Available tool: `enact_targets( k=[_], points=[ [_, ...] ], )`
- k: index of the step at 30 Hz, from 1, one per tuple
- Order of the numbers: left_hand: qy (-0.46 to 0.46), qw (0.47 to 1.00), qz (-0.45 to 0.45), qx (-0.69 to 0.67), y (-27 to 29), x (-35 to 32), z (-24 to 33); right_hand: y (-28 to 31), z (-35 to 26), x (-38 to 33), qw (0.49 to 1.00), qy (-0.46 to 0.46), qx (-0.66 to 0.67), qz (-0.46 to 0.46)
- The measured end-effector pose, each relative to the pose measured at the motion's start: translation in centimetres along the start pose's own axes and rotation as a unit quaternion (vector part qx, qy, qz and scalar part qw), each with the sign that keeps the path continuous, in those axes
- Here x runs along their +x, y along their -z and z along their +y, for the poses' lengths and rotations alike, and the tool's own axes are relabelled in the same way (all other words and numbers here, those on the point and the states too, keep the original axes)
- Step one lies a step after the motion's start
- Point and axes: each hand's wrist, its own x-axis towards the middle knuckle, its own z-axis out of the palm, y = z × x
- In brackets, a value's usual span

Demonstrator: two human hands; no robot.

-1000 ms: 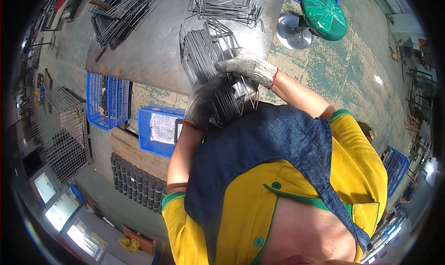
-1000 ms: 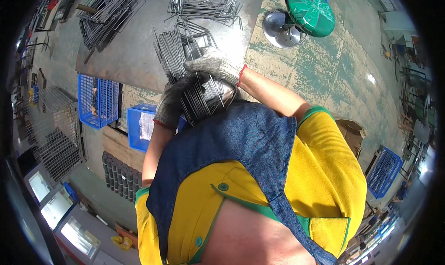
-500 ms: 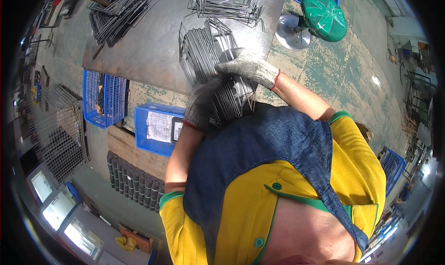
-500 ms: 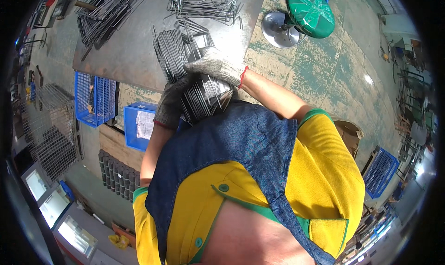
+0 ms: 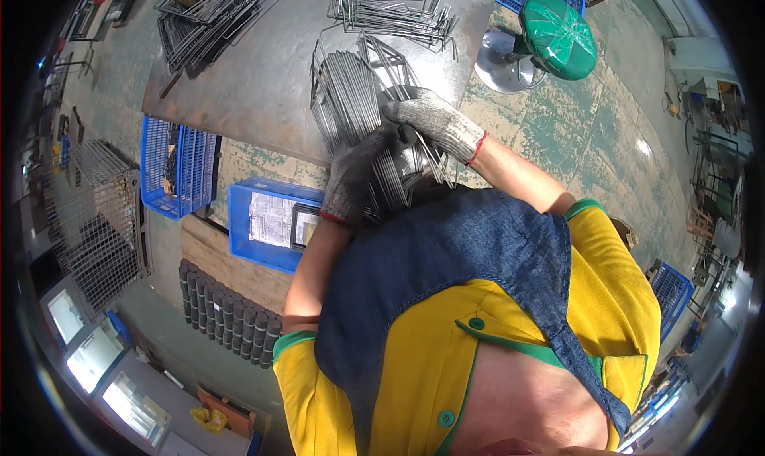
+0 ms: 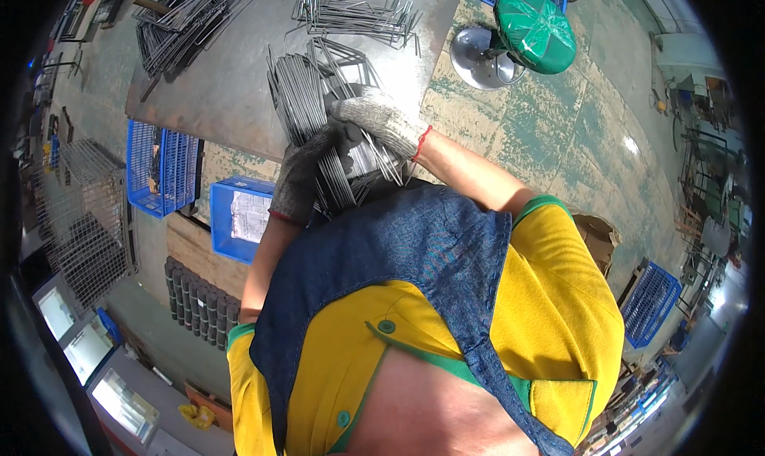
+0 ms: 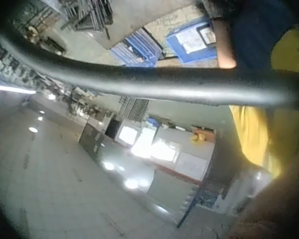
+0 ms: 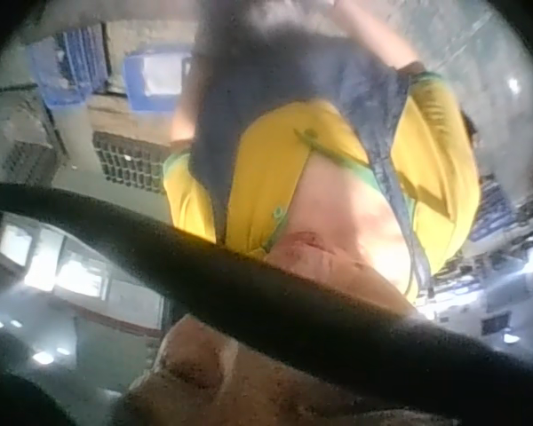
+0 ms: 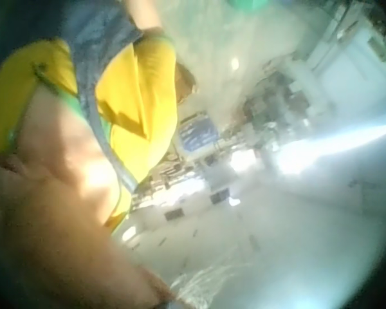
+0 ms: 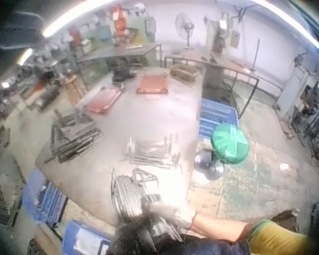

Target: The person picks up stacks of rectangular metal wire frames from a cardboard box and places them into a blue plastic crate. The person repeats this process, moving multiple stacks from the box to the crate while wearing protective gloves.

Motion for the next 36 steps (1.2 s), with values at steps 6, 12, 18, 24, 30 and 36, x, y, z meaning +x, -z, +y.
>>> enact_targets(
  k=[6,12,18,24,30,36],
  points=[
    [-0.082,0.992,0.018,0.094,0.9,0.2,-0.6,0.3,1.0,1.1,0.995,-0.046,0.084,-0.031],
    [-0.055,0.997,0.014,0.058,2.8,1.1,-1.8,0.1,-0.2,0.4,0.996,-0.047,0.081,0.008],
    [-0.033,0.999,0.0,0.027,2.1,0.7,-0.8,0.8,-0.1,0.6,0.99,-0.05,0.127,-0.024],
    [0.012,1.0,0.009,-0.003,1.9,1.0,-0.7,1.6,0.8,1.7,0.998,-0.062,0.012,-0.018],
    [-0.043,0.999,-0.017,0.024,3.3,2.1,-2.7,1.5,0.2,1.6,0.998,-0.051,0.015,-0.031],
    [-0.167,0.952,-0.077,0.244,5.1,3.2,-4.6,1.4,0.0,1.1,0.999,-0.02,0.038,-0.014]
  ],
)
